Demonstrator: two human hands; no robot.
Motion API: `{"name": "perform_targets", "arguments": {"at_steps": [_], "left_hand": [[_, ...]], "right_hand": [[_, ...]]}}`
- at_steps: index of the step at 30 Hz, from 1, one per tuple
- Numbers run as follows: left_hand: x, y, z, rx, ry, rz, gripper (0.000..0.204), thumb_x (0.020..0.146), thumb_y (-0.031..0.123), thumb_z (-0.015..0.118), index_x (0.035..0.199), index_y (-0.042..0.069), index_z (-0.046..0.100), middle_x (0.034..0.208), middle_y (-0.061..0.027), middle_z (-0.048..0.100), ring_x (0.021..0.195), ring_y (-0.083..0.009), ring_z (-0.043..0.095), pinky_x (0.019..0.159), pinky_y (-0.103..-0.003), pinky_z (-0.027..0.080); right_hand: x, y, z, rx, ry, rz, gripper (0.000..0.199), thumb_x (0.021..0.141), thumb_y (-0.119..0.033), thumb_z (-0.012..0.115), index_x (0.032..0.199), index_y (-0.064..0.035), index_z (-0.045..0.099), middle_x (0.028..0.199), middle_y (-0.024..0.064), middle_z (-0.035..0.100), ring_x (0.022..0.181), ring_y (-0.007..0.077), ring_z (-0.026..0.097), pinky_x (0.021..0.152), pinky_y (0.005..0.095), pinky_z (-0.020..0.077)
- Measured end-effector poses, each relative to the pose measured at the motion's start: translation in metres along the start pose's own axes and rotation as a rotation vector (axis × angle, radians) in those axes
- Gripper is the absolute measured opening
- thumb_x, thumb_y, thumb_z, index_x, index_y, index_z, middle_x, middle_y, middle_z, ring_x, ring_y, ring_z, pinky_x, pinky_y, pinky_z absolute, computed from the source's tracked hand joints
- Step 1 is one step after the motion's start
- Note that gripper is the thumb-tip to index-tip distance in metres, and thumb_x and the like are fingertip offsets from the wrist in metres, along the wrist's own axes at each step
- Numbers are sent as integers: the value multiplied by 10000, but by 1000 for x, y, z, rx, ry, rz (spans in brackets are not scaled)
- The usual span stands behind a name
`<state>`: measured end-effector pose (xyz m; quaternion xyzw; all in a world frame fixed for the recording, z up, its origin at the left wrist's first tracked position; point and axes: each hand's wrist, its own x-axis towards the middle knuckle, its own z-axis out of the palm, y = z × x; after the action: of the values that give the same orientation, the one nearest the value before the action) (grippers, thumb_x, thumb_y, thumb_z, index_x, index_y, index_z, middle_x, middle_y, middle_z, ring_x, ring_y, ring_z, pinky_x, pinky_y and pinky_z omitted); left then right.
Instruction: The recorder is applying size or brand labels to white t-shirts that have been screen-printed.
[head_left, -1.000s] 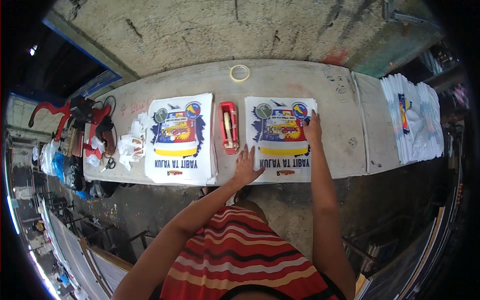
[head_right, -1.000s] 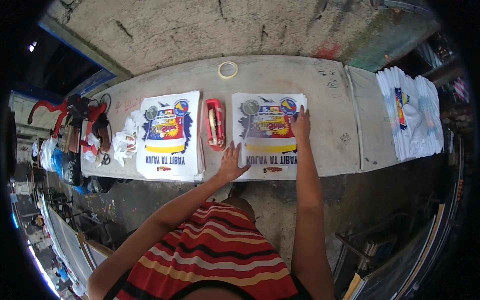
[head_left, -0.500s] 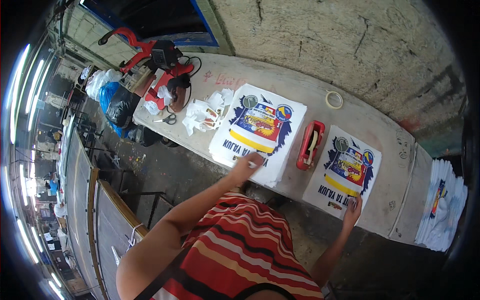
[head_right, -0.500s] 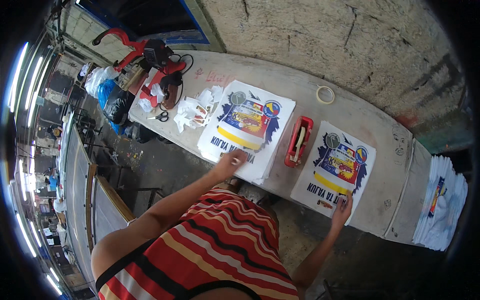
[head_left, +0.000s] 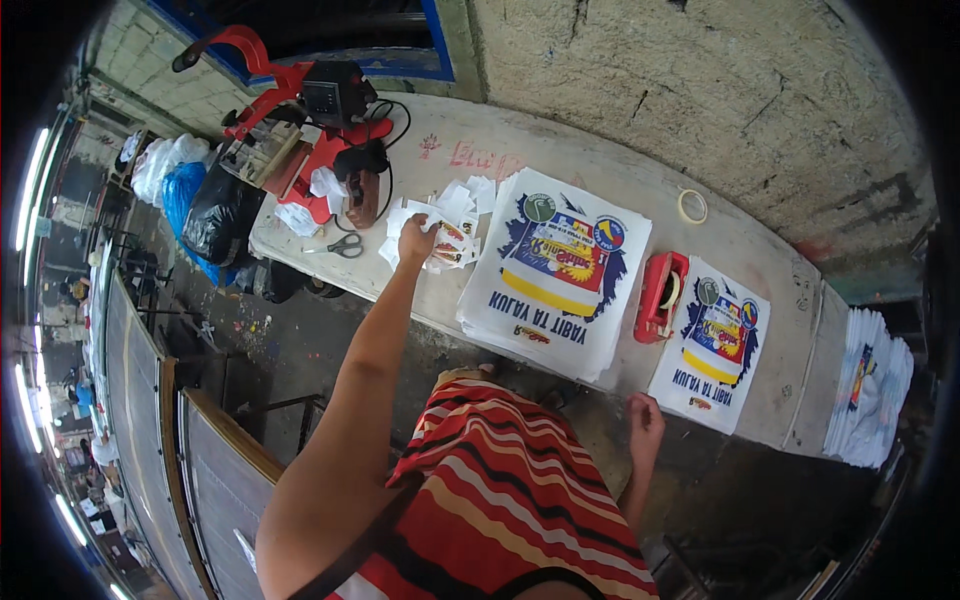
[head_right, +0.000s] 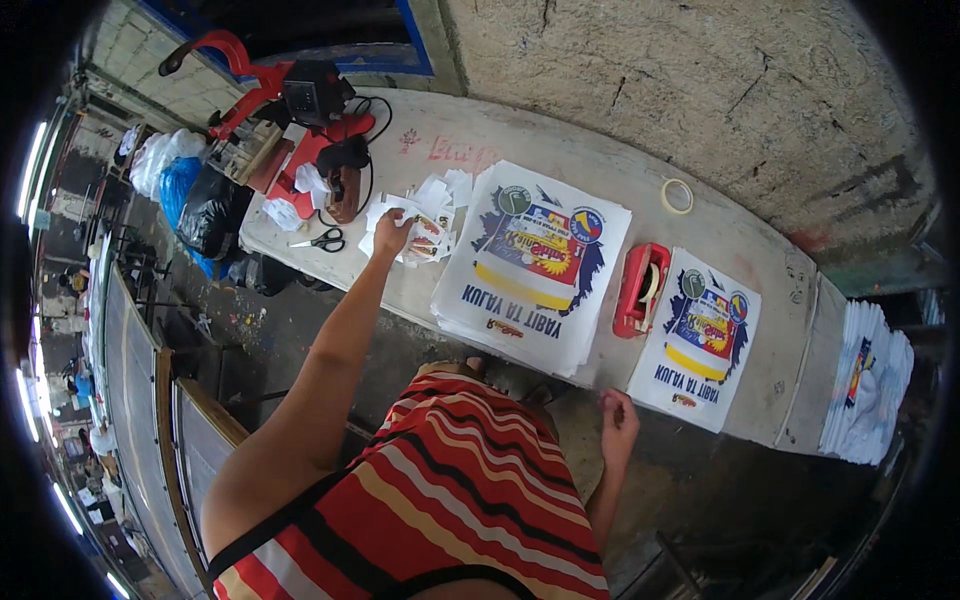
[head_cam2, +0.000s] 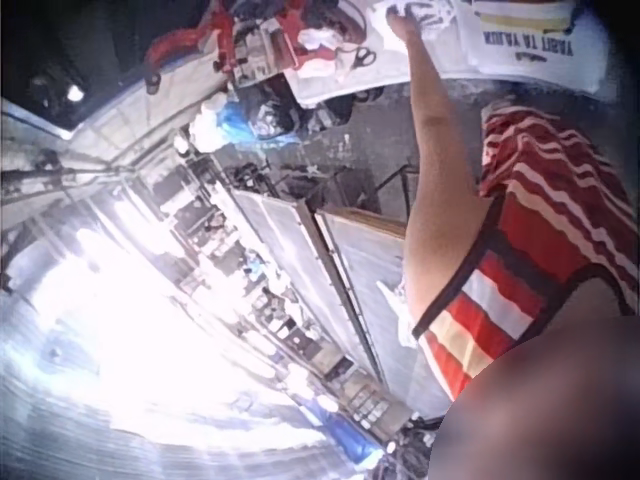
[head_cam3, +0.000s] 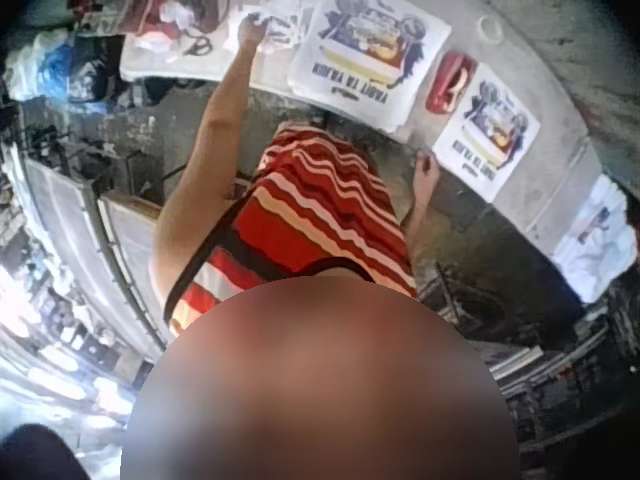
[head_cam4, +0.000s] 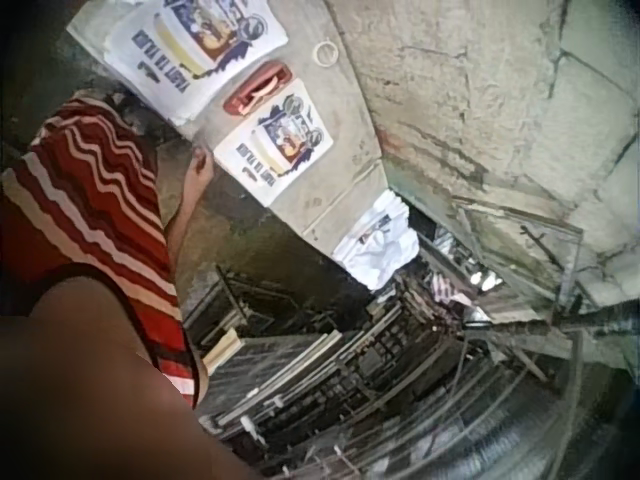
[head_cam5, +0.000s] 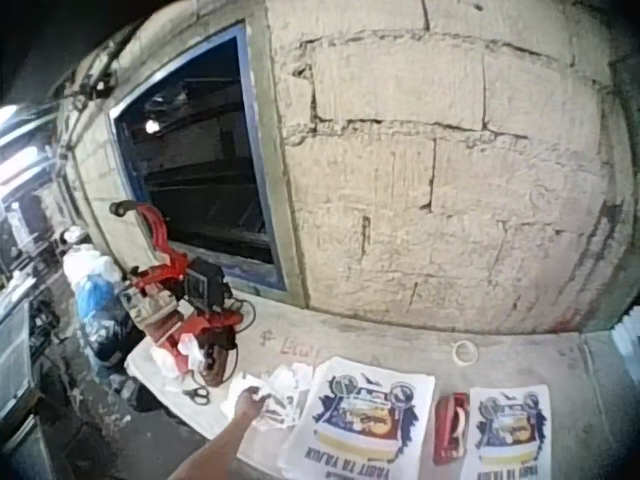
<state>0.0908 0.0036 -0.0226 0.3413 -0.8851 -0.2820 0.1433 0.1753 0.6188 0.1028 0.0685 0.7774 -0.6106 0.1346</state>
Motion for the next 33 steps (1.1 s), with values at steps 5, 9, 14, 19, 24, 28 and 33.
{"name": "perform_targets", "arguments": {"at_steps": [5,9,14,19,24,28,33], "left_hand": [[30,-11,21,98,-113,-17,495,772,359,837,1120,39,692,1028,-171,722,991,-300,696,859,-402,543],[46,-21,9,-17,-161,29,330,778,325,825,984,80,747,920,-142,751,836,-339,720,751,-432,558],[0,44,-34,-498,-332,128,161,965,80,613,1064,-17,695,869,-81,753,724,-76,654,616,-268,505],[-125,103,-18,-621,-718,137,199,948,241,708,988,46,715,816,3,724,667,-50,603,573,-227,456],[-171,115,5,-671,-883,4,230,946,238,721,967,10,698,817,-16,723,671,-70,607,588,-244,471],[-176,116,5,-432,-803,125,237,886,211,763,906,-15,692,792,-101,721,683,-169,656,647,-320,525],[-176,110,5,-251,-770,331,207,830,172,778,862,-7,680,811,-154,702,735,-280,690,694,-376,545]], "right_hand": [[-13,-23,74,-104,-66,-26,220,1030,-153,594,1152,19,658,1009,73,719,908,116,656,819,258,516],[-16,-21,113,-131,-42,-32,195,1015,-128,611,1135,13,669,981,58,727,879,106,664,795,246,517],[0,-18,142,117,-70,47,223,1017,-139,609,1197,-15,653,953,63,715,807,107,656,663,262,522],[43,-51,179,168,-198,182,360,1010,-259,633,1270,-14,587,965,73,693,733,113,656,569,261,510],[77,-25,193,-20,-286,212,269,952,-242,709,1103,-29,643,827,55,659,533,99,611,442,243,481],[86,-5,185,-200,-225,165,314,863,-303,774,911,-2,699,693,75,648,556,152,611,512,328,461],[91,8,183,-505,-153,-46,238,855,-184,778,843,12,643,662,92,623,537,154,589,507,328,464]]}}
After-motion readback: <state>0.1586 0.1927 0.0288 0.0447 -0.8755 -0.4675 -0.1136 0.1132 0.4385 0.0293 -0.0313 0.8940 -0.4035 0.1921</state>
